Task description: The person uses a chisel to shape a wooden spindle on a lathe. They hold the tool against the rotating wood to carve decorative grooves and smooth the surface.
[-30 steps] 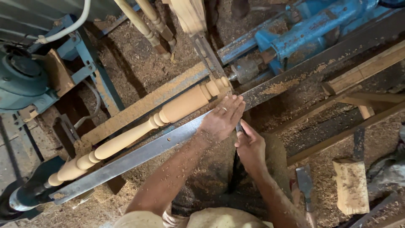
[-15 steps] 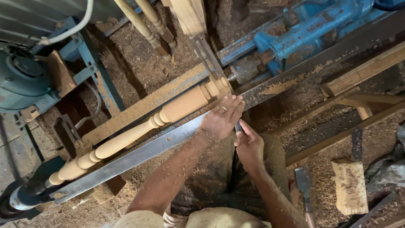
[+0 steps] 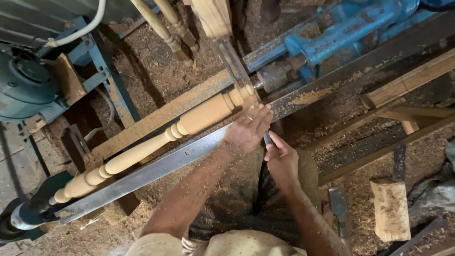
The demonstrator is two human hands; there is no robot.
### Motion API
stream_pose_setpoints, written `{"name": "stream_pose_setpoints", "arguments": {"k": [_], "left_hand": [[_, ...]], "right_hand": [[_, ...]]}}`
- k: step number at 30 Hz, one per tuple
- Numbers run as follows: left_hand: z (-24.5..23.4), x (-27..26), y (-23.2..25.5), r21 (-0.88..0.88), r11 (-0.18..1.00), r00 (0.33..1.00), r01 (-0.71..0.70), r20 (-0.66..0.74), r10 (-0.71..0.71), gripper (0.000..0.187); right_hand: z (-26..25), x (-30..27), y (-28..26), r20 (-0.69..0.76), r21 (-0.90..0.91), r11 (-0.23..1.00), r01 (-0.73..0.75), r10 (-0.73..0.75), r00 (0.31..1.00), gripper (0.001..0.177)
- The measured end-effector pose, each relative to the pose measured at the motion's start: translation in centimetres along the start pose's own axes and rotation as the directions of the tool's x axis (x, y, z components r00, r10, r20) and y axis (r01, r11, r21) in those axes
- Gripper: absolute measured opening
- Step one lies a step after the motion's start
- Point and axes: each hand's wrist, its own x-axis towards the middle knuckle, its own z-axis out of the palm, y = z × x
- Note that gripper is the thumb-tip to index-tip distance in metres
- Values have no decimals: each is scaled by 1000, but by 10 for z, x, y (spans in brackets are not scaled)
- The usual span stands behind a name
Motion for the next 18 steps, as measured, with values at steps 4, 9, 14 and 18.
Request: {"name": "stream_pose_setpoints", "arguments": {"k": [4, 9, 14, 18], "left_hand": [[3, 4, -2, 6, 1000, 1000, 18, 19, -18, 43], [4, 2, 0, -12, 1000, 999, 22, 36, -21, 45], [1, 4, 1, 18, 1000, 998, 21, 54, -22, 50], [-1, 6, 1, 19, 1000, 998, 20, 61, -21, 51]], "right_hand": [[-4, 4, -2, 17, -41, 999, 29, -28, 999, 42], [-9, 4, -3, 23, -96, 995, 13, -11, 1000, 42], [-10, 5, -5, 41, -42, 998, 39, -37, 998, 42], [-11, 4, -12, 43, -33, 999, 5, -3, 999, 42]]}}
